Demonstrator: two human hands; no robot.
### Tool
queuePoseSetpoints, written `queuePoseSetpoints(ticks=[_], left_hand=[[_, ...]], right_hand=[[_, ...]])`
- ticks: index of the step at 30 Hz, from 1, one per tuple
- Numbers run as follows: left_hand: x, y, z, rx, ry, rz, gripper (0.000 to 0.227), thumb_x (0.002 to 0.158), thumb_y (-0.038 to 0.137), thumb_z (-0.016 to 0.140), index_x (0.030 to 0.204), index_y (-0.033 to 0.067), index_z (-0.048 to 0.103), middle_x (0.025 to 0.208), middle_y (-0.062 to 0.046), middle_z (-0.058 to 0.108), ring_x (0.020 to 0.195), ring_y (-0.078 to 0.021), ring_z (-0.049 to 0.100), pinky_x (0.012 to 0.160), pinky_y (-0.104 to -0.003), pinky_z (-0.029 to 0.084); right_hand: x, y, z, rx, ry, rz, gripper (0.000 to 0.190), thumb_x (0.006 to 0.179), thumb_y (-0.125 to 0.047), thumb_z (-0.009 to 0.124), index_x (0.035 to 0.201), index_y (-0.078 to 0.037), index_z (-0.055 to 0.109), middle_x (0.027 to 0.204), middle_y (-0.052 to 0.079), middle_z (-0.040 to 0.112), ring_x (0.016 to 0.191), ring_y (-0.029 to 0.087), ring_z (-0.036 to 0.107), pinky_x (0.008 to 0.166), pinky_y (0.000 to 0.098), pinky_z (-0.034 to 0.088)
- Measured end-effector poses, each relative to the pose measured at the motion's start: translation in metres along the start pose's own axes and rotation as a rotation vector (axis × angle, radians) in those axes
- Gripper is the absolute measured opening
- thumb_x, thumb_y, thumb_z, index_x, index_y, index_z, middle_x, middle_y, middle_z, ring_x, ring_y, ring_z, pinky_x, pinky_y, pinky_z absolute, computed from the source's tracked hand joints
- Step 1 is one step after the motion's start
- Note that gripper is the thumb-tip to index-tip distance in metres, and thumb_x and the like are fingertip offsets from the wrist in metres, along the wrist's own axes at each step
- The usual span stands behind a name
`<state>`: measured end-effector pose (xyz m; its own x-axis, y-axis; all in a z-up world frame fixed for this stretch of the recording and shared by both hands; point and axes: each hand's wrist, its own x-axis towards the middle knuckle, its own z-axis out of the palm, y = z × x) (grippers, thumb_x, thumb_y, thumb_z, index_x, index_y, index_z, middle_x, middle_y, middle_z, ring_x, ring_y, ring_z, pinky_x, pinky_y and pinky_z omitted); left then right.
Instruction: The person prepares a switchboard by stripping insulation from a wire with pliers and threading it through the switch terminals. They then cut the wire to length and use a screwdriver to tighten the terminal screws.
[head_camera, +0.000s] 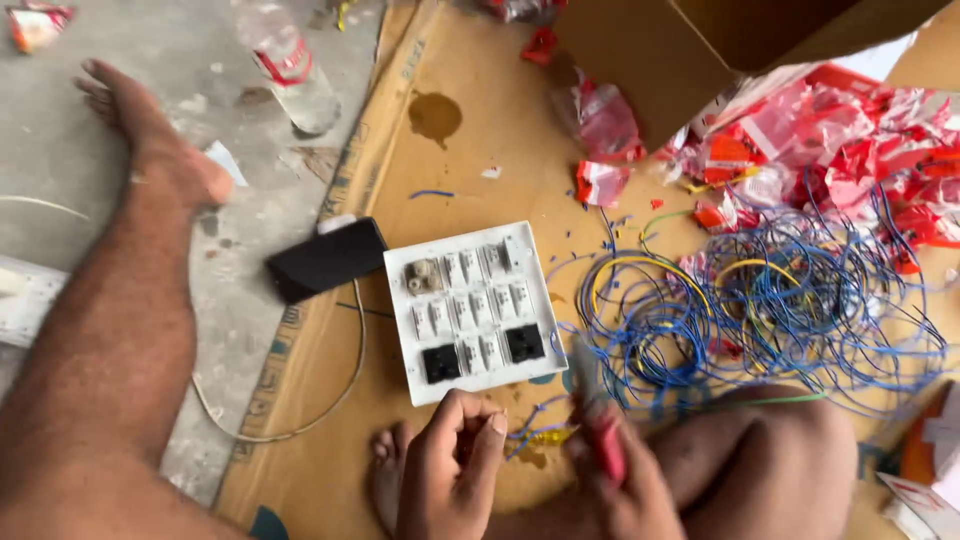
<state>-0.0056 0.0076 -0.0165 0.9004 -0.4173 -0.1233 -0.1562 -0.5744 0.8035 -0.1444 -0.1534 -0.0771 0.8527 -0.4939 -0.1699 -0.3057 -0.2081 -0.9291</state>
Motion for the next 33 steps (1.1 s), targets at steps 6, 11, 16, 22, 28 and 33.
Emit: queuePoseSetpoints(ticks=[6, 11, 16, 22, 28, 33], left_hand=[[0.007, -0.009, -0.01, -0.498, -0.181, -0.185, 0.016, 0.094, 0.02, 0.067, 0.094, 0.004, 0.069, 0.065, -0.002, 0.067, 0.054, -0.0043, 0.061, 0.053, -0.023, 0.05], [0.013, 0.007, -0.027, -0.373, -0.046, 0.06, 0.015, 0.094, 0.013, 0.067, 0.104, 0.0026, 0.069, 0.077, -0.002, 0.079, 0.071, -0.0061, 0.078, 0.069, -0.023, 0.064], [0.019, 0.011, -0.037, -0.49, 0.061, 0.223, 0.015, 0.093, 0.007, 0.069, 0.105, -0.0021, 0.072, 0.096, -0.008, 0.079, 0.089, -0.0113, 0.078, 0.079, -0.029, 0.066], [0.024, 0.015, -0.064, -0.635, -0.07, -0.046, 0.013, 0.089, 0.001, 0.074, 0.1, -0.0058, 0.075, 0.089, -0.014, 0.08, 0.084, -0.0143, 0.077, 0.079, -0.029, 0.062], [0.02, 0.005, -0.075, -0.75, -0.012, 0.066, 0.01, 0.095, 0.0, 0.066, 0.099, -0.0077, 0.072, 0.095, -0.018, 0.076, 0.092, -0.0197, 0.074, 0.084, -0.032, 0.061], [0.018, 0.005, -0.074, -0.738, 0.063, -0.092, 0.012, 0.093, 0.002, 0.066, 0.099, -0.0076, 0.071, 0.096, -0.019, 0.077, 0.09, -0.02, 0.075, 0.083, -0.034, 0.063]], right_hand=[[0.087, 0.004, -0.051, -0.133, 0.152, 0.31, 0.06, 0.089, -0.02, 0.072, 0.144, -0.012, 0.052, 0.092, 0.011, 0.061, 0.079, 0.02, 0.056, 0.07, 0.0345, 0.048], [0.129, -0.004, -0.06, -1.081, 0.384, -0.161, 0.077, 0.077, -0.033, 0.081, 0.142, -0.009, 0.05, 0.116, 0.021, 0.064, 0.101, 0.036, 0.058, 0.085, 0.0491, 0.044], [0.072, -0.018, -0.019, -0.312, -0.191, -0.227, 0.062, 0.083, -0.009, 0.073, 0.14, -0.003, 0.051, 0.136, 0.024, 0.059, 0.129, 0.042, 0.053, 0.104, 0.0511, 0.041], [0.044, -0.059, 0.003, -0.278, -0.44, -0.264, 0.034, 0.093, -0.006, 0.065, 0.126, -0.011, 0.069, 0.115, 0.013, 0.072, 0.108, 0.032, 0.07, 0.089, 0.0389, 0.057], [0.034, -0.049, 0.006, -0.281, -0.248, -0.315, 0.037, 0.088, 0.0, 0.062, 0.124, -0.007, 0.068, 0.116, 0.013, 0.072, 0.099, 0.032, 0.074, 0.081, 0.0363, 0.061], [0.028, -0.045, 0.022, -0.425, -0.107, -0.275, 0.027, 0.083, -0.007, 0.073, 0.11, -0.011, 0.075, 0.104, 0.006, 0.079, 0.09, 0.027, 0.076, 0.073, 0.0348, 0.062]])
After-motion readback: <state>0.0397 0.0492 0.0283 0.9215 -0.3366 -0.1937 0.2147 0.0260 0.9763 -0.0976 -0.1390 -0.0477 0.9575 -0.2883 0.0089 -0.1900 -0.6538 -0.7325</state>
